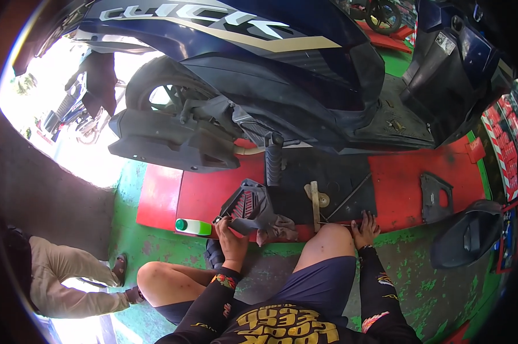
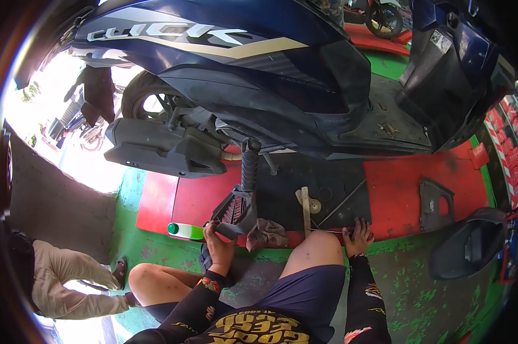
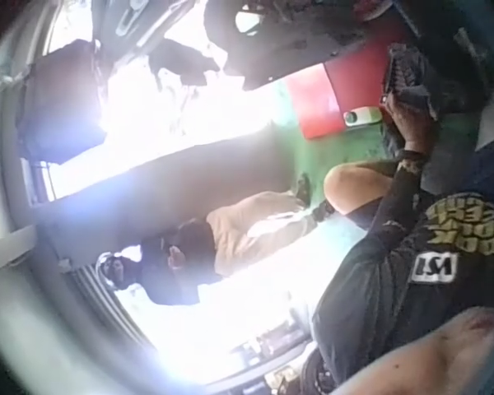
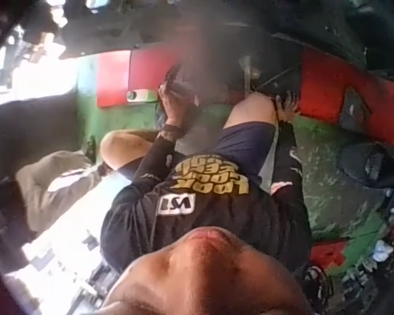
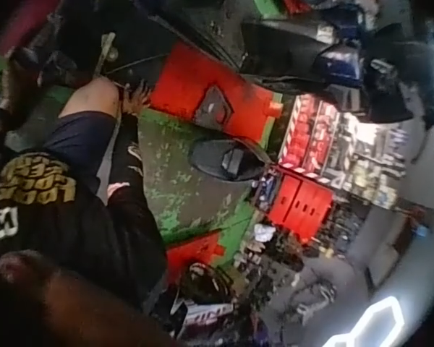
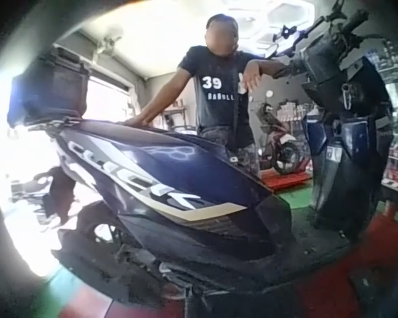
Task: Unscrewing and removing a side panel from a motorcycle.
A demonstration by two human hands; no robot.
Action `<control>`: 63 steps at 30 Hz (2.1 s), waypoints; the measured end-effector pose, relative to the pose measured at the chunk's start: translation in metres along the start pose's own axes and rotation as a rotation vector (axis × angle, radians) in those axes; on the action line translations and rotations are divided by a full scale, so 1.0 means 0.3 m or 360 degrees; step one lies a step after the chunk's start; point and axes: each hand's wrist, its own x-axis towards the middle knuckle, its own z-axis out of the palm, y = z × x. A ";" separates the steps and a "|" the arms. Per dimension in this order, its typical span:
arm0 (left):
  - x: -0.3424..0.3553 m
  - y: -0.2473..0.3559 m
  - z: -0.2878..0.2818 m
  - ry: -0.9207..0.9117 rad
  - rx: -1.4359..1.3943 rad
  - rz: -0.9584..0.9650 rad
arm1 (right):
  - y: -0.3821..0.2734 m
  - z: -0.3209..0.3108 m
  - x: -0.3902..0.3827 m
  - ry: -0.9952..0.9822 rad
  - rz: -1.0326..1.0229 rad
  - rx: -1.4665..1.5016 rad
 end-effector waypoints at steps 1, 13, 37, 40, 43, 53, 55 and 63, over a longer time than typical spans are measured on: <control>0.008 0.008 -0.007 0.0019 -0.0023 -0.0062 | 0.001 0.002 0.002 0.0008 -0.0007 -0.0003; 0.138 0.142 -0.323 -0.0109 -0.1044 -0.0786 | 0.016 0.032 0.000 0.0054 0.0047 -0.0057; 0.778 0.111 -0.578 -0.0385 -0.1402 -0.0516 | 0.008 -0.061 0.126 0.0296 0.0156 0.0436; 0.802 0.100 -0.542 -0.0427 -0.1458 -0.0446 | -0.154 -0.194 0.161 0.0280 -0.0012 0.0675; 0.837 0.095 -0.506 -0.0442 -0.1496 -0.0351 | -0.424 -0.297 0.172 0.0021 -0.0628 0.1303; 0.894 0.142 -0.370 -0.0509 -0.1724 -0.0264 | -1.112 -0.236 0.113 -0.0734 -0.0161 0.2243; 0.897 0.140 -0.336 -0.0545 -0.1754 -0.0297 | -1.155 -0.215 0.118 -0.0707 -0.0210 0.2408; 0.906 0.089 -0.206 -0.0643 -0.1983 -0.0188 | -1.168 -0.115 0.218 -0.0479 -0.0095 0.2615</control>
